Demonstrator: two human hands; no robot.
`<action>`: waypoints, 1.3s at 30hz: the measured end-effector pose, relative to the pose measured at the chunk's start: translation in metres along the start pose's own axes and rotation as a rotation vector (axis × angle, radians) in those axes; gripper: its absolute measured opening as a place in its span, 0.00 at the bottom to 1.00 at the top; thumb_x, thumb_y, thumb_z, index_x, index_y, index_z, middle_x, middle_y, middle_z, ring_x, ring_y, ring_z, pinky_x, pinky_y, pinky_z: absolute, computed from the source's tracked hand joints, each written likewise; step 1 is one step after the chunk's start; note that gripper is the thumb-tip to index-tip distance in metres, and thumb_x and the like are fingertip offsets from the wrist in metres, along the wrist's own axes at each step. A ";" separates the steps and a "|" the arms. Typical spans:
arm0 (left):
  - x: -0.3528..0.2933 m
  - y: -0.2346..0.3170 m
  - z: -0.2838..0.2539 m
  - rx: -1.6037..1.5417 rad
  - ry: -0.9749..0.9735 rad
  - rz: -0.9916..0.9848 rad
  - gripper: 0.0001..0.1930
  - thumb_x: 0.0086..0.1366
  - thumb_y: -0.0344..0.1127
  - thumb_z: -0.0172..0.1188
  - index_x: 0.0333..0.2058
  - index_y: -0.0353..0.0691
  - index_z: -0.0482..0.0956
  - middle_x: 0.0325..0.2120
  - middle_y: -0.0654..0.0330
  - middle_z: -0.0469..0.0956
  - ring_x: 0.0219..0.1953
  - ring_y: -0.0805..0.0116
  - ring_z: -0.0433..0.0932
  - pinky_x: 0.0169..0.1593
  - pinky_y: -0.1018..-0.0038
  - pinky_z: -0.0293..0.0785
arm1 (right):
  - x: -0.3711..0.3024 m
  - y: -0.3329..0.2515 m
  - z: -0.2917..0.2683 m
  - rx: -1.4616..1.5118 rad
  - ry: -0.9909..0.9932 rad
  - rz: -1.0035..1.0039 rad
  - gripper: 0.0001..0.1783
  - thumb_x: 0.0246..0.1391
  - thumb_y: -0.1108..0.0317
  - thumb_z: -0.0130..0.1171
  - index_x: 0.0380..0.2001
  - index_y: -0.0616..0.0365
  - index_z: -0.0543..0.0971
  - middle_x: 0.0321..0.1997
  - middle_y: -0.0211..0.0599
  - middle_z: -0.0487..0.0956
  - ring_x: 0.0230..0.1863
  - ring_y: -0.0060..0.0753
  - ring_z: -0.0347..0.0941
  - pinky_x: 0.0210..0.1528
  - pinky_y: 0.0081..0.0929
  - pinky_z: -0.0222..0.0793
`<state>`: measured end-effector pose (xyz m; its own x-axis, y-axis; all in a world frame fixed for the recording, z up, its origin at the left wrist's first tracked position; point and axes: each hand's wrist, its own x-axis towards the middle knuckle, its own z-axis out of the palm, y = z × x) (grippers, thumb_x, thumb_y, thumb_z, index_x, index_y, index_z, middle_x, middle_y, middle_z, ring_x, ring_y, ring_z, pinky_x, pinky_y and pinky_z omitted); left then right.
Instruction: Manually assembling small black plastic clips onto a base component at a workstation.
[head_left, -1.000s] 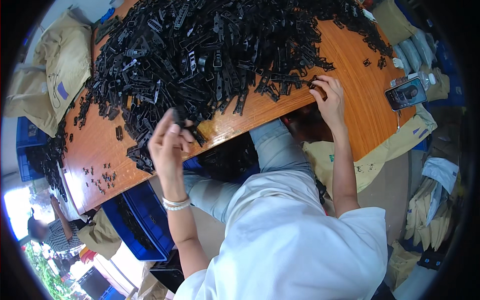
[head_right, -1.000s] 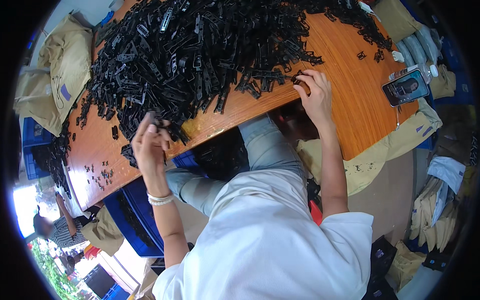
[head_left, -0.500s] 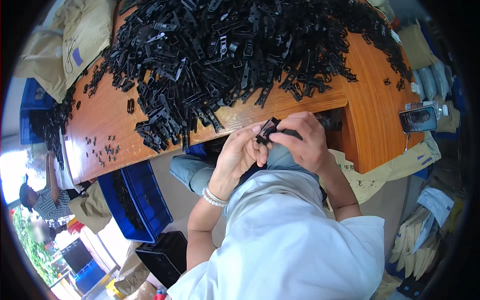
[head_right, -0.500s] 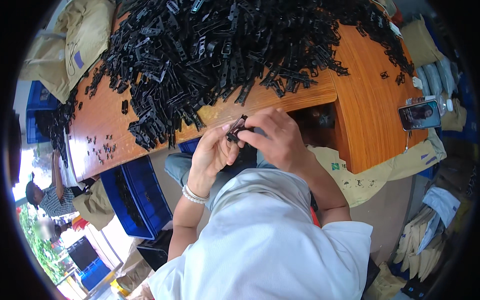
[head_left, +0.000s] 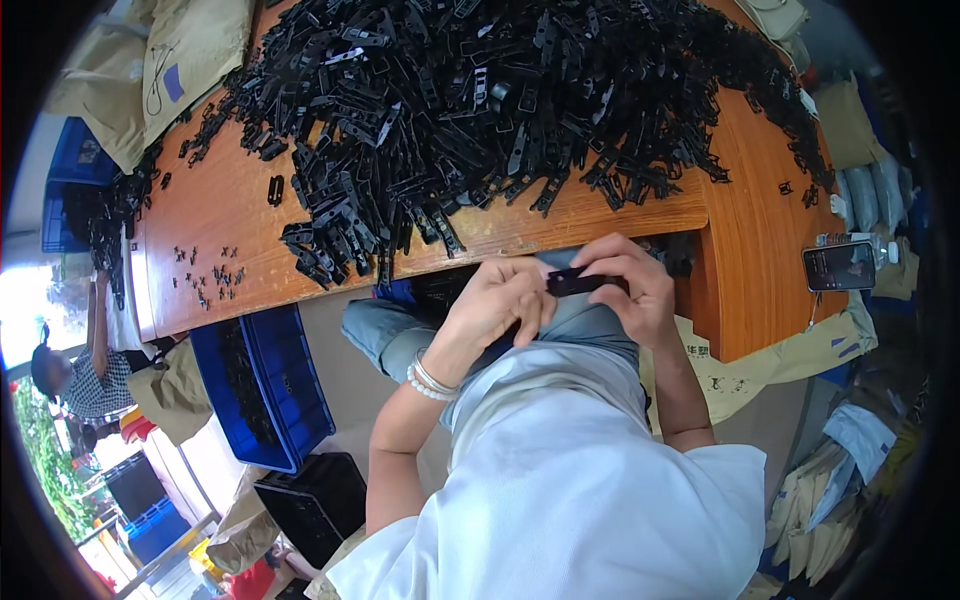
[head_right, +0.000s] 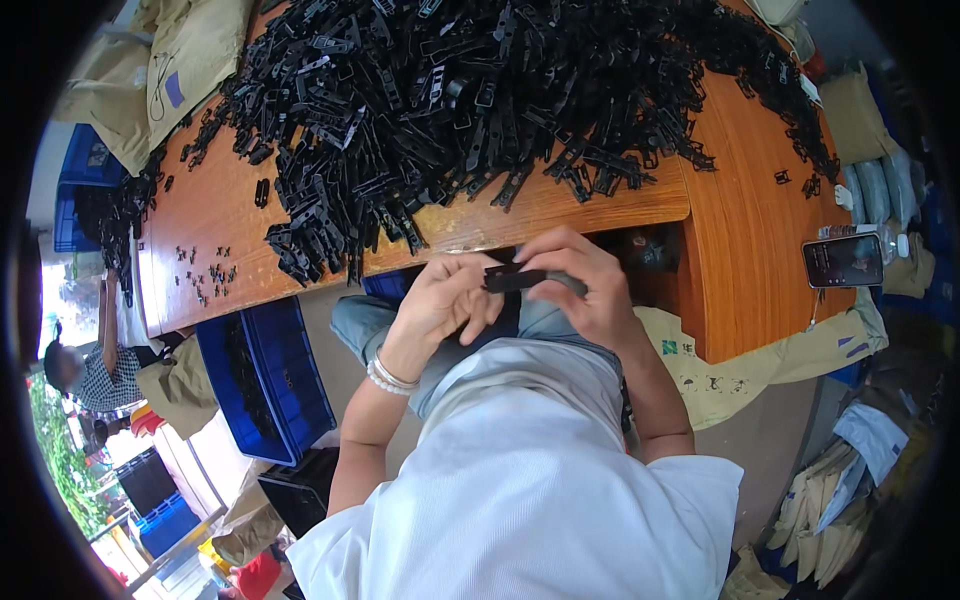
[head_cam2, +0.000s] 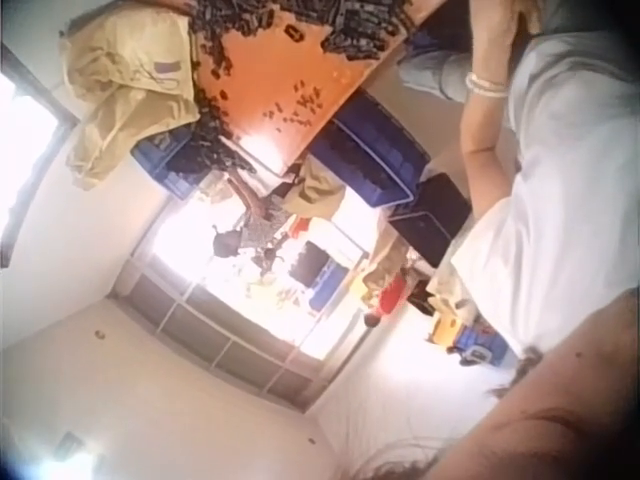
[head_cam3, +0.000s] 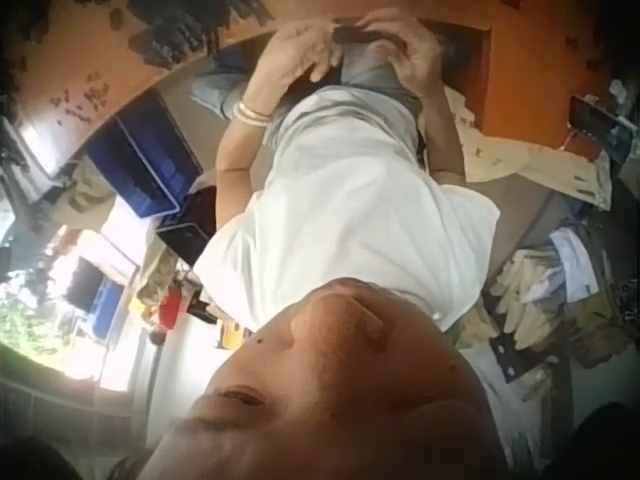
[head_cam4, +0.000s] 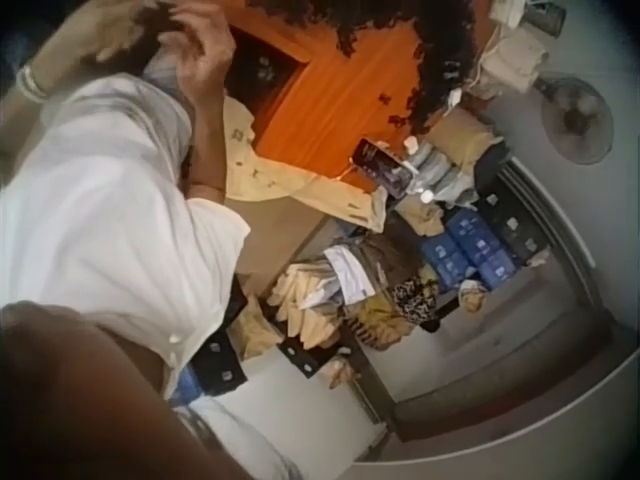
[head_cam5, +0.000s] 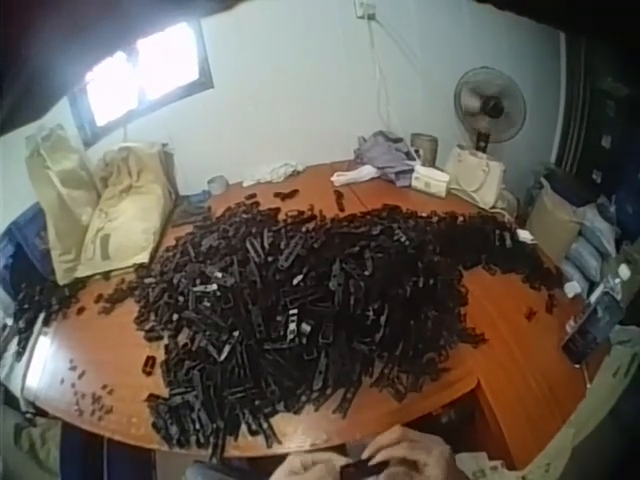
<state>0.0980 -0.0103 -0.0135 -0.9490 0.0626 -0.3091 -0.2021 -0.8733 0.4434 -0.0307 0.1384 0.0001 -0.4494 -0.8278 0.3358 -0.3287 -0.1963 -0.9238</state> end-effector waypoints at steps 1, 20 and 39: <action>0.007 -0.001 0.002 0.379 0.150 0.116 0.12 0.63 0.30 0.45 0.35 0.24 0.72 0.17 0.52 0.73 0.09 0.73 0.69 0.13 0.83 0.63 | -0.004 0.005 -0.001 0.014 0.071 -0.025 0.10 0.47 0.68 0.58 0.26 0.64 0.73 0.31 0.42 0.73 0.32 0.30 0.68 0.33 0.21 0.64; 0.160 0.009 0.020 2.033 0.296 0.783 0.03 0.49 0.26 0.55 0.21 0.32 0.73 0.26 0.52 0.68 0.24 0.56 0.73 0.27 0.66 0.69 | -0.040 0.038 -0.043 0.417 0.848 0.331 0.13 0.57 0.65 0.49 0.35 0.66 0.73 0.32 0.34 0.73 0.25 0.20 0.67 0.26 0.17 0.63; 0.072 0.022 0.028 0.585 0.203 0.116 0.12 0.61 0.36 0.54 0.30 0.30 0.76 0.15 0.64 0.71 0.15 0.82 0.64 0.18 0.87 0.57 | 0.000 0.009 -0.015 -0.145 0.639 0.283 0.06 0.49 0.76 0.56 0.30 0.70 0.74 0.29 0.32 0.71 0.24 0.18 0.68 0.27 0.13 0.63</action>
<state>0.0181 -0.0109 -0.0025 -0.9194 -0.1599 -0.3593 -0.2540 -0.4561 0.8529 -0.0462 0.1446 -0.0057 -0.9181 -0.3580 0.1700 -0.2149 0.0894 -0.9725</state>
